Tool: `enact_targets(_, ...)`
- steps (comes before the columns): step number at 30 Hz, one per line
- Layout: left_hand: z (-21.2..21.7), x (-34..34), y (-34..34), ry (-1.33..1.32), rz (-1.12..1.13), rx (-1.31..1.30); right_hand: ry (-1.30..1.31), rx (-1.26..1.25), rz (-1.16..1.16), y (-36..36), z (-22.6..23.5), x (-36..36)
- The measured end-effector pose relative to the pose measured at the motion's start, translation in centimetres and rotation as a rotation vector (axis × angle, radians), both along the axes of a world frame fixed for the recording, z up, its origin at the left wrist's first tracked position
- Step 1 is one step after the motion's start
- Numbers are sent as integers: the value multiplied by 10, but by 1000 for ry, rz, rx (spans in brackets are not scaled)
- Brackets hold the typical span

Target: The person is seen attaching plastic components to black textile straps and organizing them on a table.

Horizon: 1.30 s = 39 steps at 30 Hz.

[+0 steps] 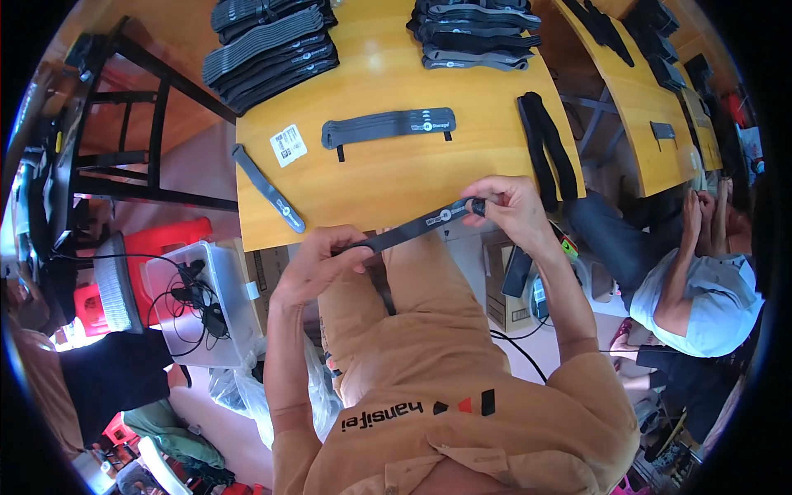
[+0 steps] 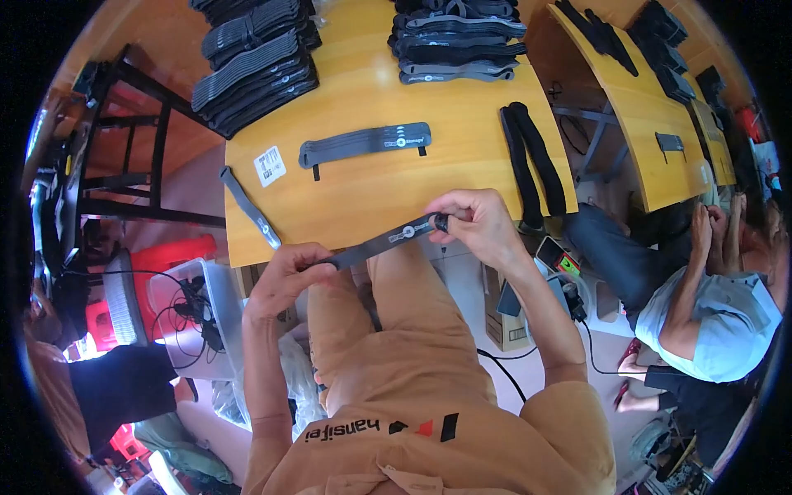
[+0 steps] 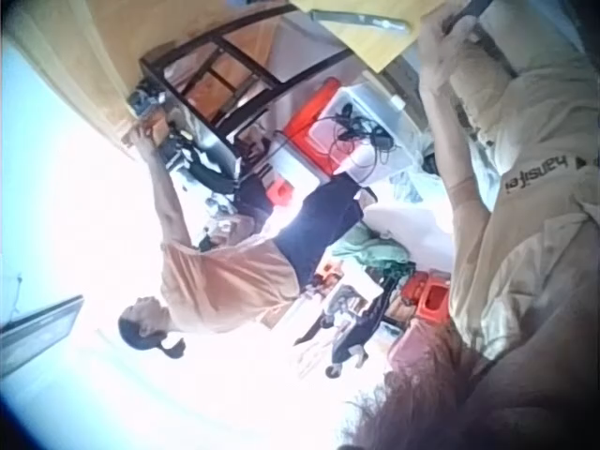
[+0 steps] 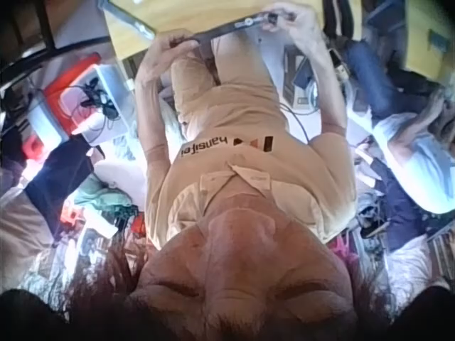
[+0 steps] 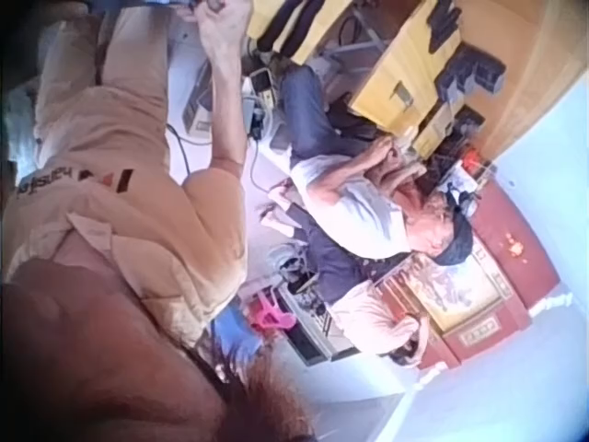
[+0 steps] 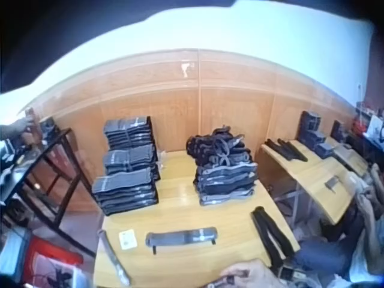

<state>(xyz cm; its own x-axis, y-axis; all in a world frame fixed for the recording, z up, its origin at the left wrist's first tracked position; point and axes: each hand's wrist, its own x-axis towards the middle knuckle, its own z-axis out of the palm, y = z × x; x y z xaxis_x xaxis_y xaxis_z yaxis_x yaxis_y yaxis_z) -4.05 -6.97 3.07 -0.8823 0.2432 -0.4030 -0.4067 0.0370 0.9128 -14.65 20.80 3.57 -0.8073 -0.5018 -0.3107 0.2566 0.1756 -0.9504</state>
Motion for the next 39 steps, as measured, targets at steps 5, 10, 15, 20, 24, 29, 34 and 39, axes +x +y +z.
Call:
enact_targets(5, -7, -13, -17, 74, 261, -147, -22, 24, -113, -3, -10, -13)
enact_targets(10, -18, -47, -20, 141, 435, -247, 109, 1, -168, -14, -27, -34)
enact_targets(15, -31, -73, -25, 135, 551, -212, 178, 21, -248, -26, -31, -57)
enact_targets(20, -33, -91, -22, 163, 611, -373, 224, 62, -261, -32, -40, -77)
enact_targets(24, -42, -98, -22, 180, 664, -386, 230, 32, -259, -34, -47, -88)
enact_targets(29, -49, -101, -23, 206, 711, -365, 233, 21, -334, -42, -53, -89)
enact_targets(34, -52, -102, -23, 165, 721, -387, 243, 5, -360, -39, -62, -88)
enact_targets(39, -48, -103, -20, 126, 721, -420, 177, 24, -374, -40, -57, -87)
